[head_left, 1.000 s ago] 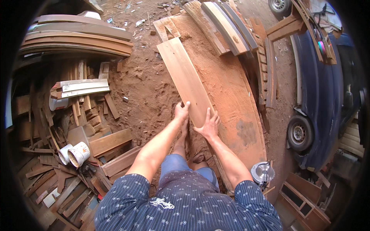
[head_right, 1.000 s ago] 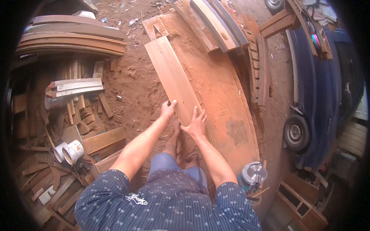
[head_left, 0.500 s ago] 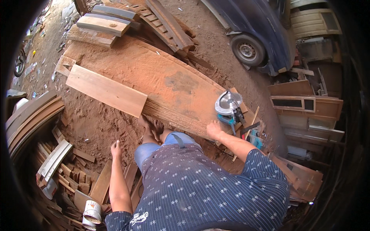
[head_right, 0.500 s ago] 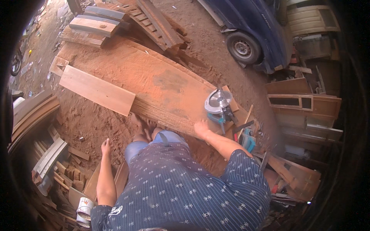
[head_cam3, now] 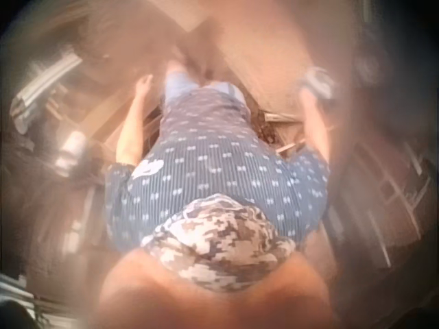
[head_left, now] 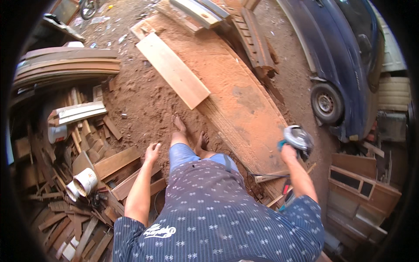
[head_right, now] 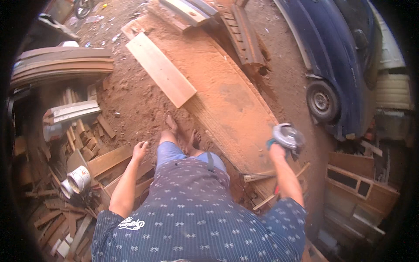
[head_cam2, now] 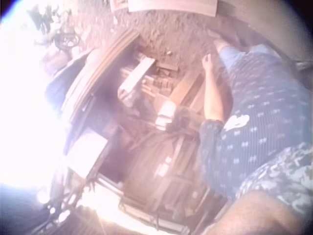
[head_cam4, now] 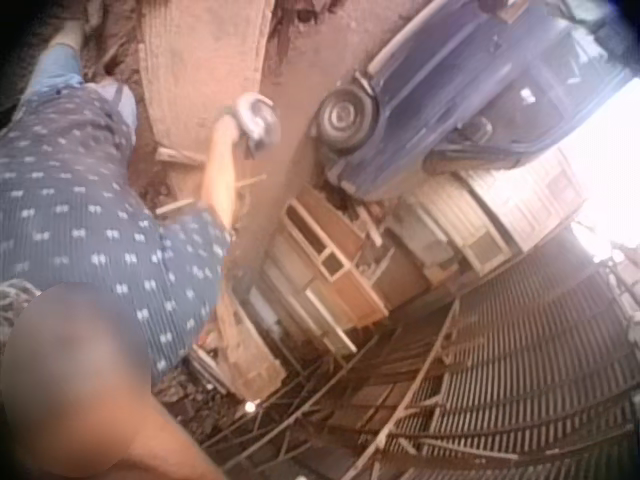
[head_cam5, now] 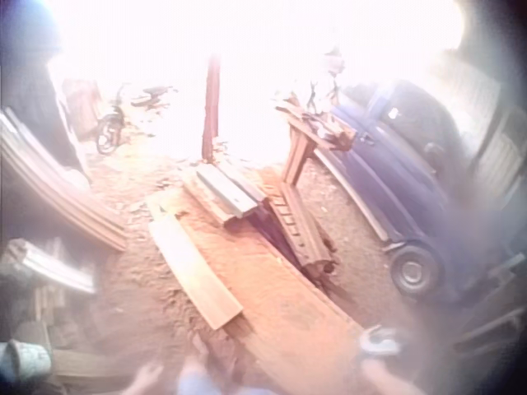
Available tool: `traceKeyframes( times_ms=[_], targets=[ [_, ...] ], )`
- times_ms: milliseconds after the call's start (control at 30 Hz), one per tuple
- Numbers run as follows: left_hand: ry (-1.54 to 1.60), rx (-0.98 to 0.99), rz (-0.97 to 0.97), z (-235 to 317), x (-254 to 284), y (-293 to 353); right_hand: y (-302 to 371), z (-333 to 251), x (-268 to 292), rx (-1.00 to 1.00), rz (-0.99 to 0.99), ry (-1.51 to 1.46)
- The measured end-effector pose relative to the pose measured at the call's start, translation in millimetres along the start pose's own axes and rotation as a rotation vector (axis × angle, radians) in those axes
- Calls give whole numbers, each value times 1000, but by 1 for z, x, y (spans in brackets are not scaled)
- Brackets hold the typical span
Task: The person uses a circular saw to cut a long wooden plank into smaller pieces. They measure and mark the wood with a square ruler, then cut along the lines. The person inspects the cut pieces and stacks them on a pile.
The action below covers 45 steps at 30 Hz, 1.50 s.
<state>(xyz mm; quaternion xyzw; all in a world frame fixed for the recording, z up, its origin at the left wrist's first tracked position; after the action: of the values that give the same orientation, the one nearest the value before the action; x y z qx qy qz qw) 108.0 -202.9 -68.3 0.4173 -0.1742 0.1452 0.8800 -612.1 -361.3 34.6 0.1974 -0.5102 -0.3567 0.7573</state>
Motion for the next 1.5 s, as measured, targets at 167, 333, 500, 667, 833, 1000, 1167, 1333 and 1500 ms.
traceKeyframes(
  times_ms=[167, 333, 500, 667, 833, 1000, 1167, 1333, 1500],
  targets=[
    [91, -134, 8, 35, -32, 0, 114, 10, 172, 37, 303, -340],
    [423, -276, -142, 144, -91, 24, 195, -1, 220, 233, 318, -1205],
    [529, -297, -503, 256, -103, 110, 221, -61, 218, 473, 68, -1582],
    [546, -174, -428, 238, -91, 119, 210, -156, 185, 677, -123, -1583],
    [688, 30, -321, 163, -107, 82, 192, -218, 147, 789, -218, -1440],
    [741, 2, -237, 135, -137, 39, 161, -248, 117, 831, -128, -1367],
    [867, 33, -233, 143, -153, -4, 135, -271, 118, 924, 75, -1291],
    [924, 23, -141, 151, -161, -43, 118, -295, 131, 926, 176, -1312],
    [907, 27, -120, 145, -160, -73, 102, -310, 128, 900, 181, -1254]
  ],
)
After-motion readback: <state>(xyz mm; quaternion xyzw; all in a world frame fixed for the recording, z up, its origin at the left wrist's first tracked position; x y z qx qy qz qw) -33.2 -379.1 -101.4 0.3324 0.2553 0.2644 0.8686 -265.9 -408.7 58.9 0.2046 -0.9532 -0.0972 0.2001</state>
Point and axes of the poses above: each hand's wrist, its own y-axis away from the middle knuckle, its own x-axis out of the back of the hand, z = x × y, the point moved 3 cm from there along -y, towards the middle knuckle, and after that the axes turned 3 degrees about -x, right-handed, at the moved point
